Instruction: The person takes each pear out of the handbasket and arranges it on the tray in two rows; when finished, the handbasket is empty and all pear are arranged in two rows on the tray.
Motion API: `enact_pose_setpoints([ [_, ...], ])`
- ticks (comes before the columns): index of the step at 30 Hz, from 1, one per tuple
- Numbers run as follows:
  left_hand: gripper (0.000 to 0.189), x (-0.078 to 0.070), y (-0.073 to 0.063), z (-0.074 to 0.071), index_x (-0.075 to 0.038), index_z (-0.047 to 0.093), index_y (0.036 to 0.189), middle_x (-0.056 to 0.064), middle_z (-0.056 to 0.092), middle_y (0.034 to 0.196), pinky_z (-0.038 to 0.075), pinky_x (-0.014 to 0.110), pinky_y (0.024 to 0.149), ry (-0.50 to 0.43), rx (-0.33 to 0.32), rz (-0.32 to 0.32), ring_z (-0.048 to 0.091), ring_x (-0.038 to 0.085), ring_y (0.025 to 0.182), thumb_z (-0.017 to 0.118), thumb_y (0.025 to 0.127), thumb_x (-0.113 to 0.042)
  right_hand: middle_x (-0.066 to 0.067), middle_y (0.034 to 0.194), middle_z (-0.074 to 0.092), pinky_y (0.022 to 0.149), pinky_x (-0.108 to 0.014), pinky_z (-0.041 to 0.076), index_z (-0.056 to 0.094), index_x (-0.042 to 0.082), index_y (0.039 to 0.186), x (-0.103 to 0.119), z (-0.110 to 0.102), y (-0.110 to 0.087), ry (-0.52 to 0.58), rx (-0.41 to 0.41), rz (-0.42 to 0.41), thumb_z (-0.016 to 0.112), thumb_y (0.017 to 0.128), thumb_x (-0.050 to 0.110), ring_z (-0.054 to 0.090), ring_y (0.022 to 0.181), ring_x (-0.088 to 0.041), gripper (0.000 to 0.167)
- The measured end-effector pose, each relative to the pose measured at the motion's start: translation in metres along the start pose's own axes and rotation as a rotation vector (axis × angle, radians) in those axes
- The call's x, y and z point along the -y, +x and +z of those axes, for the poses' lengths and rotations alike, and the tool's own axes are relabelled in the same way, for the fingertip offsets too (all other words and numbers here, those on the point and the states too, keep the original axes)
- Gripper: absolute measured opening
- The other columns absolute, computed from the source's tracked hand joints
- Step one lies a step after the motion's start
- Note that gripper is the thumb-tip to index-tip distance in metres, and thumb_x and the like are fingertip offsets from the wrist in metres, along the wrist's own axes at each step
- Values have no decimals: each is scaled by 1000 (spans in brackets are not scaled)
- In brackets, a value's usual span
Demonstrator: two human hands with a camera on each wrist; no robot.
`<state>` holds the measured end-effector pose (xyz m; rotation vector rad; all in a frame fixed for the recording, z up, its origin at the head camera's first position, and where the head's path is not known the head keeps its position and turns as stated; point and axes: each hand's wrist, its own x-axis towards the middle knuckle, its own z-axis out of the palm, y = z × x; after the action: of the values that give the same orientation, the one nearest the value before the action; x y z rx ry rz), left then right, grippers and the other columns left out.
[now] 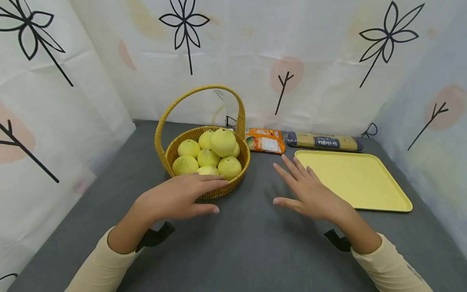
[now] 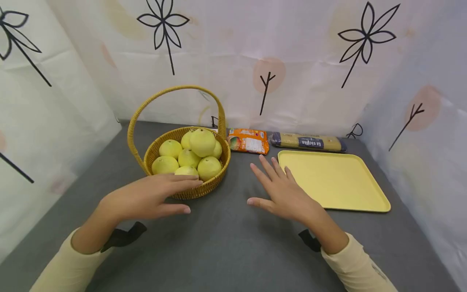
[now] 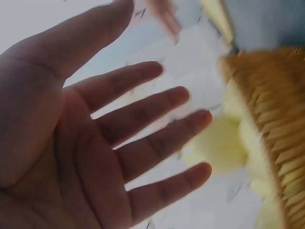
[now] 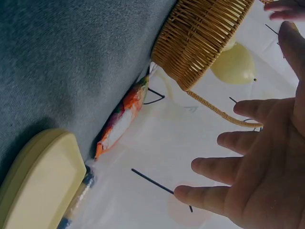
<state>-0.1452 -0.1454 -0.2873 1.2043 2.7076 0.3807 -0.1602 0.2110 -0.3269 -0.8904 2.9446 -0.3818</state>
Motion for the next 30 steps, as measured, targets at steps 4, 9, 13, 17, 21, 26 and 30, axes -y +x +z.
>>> enact_pose_setpoints([
  [4, 58, 6, -13, -16, -20, 52, 148, 2, 50, 149, 51, 47, 99, 12, -169, 8, 54, 22, 129, 64, 97, -46, -15, 166, 11, 116, -68, 14, 30, 11, 159, 0, 1, 12, 33, -54, -29, 66, 92, 57, 6, 151, -41, 89],
  [9, 47, 20, -24, -31, -13, 63, 134, 1, 66, 122, 55, 36, 74, 71, -575, 34, 64, 15, 100, 78, 90, -22, -19, 162, 23, 114, -64, 27, 41, 6, 153, 5, 0, 30, 106, -109, -72, 73, 93, 40, 23, 147, -40, 75],
  [13, 53, 35, -21, -39, -7, 59, 136, 9, 60, 124, 53, 37, 78, 40, -925, 17, 59, 22, 103, 78, 86, -7, -19, 159, 31, 109, -62, 36, 45, 7, 150, 11, -2, 46, 165, -152, -86, 72, 95, 35, 34, 142, -39, 68],
  [17, 58, 55, -11, -39, -5, 51, 141, 15, 52, 136, 49, 46, 91, -18, -1106, -72, 51, 30, 118, 74, 88, -9, -16, 155, 37, 108, -59, 39, 47, 8, 148, 19, -4, 63, 214, -205, -116, 71, 96, 33, 39, 140, -35, 62],
  [21, 57, 75, -1, -30, -4, 50, 142, 14, 55, 134, 49, 48, 90, -131, -1080, -206, 53, 30, 120, 73, 92, -16, -14, 152, 42, 108, -57, 41, 49, 8, 146, 24, -4, 80, 260, -247, -144, 69, 97, 30, 41, 139, -31, 57],
  [26, 43, 87, 7, -19, -5, 56, 133, 10, 68, 115, 56, 43, 78, -265, -953, -348, 66, 26, 104, 68, 96, -24, -14, 150, 45, 109, -52, 40, 47, 5, 146, 29, -4, 99, 321, -254, -153, 68, 98, 28, 43, 137, -30, 57],
  [30, 39, 88, 7, -16, -7, 58, 130, 9, 73, 103, 56, 42, 72, -280, -913, -394, 70, 25, 95, 64, 96, -25, -14, 150, 45, 110, -51, 39, 44, 2, 148, 31, -3, 112, 347, -243, -142, 67, 98, 30, 40, 139, -30, 61],
])
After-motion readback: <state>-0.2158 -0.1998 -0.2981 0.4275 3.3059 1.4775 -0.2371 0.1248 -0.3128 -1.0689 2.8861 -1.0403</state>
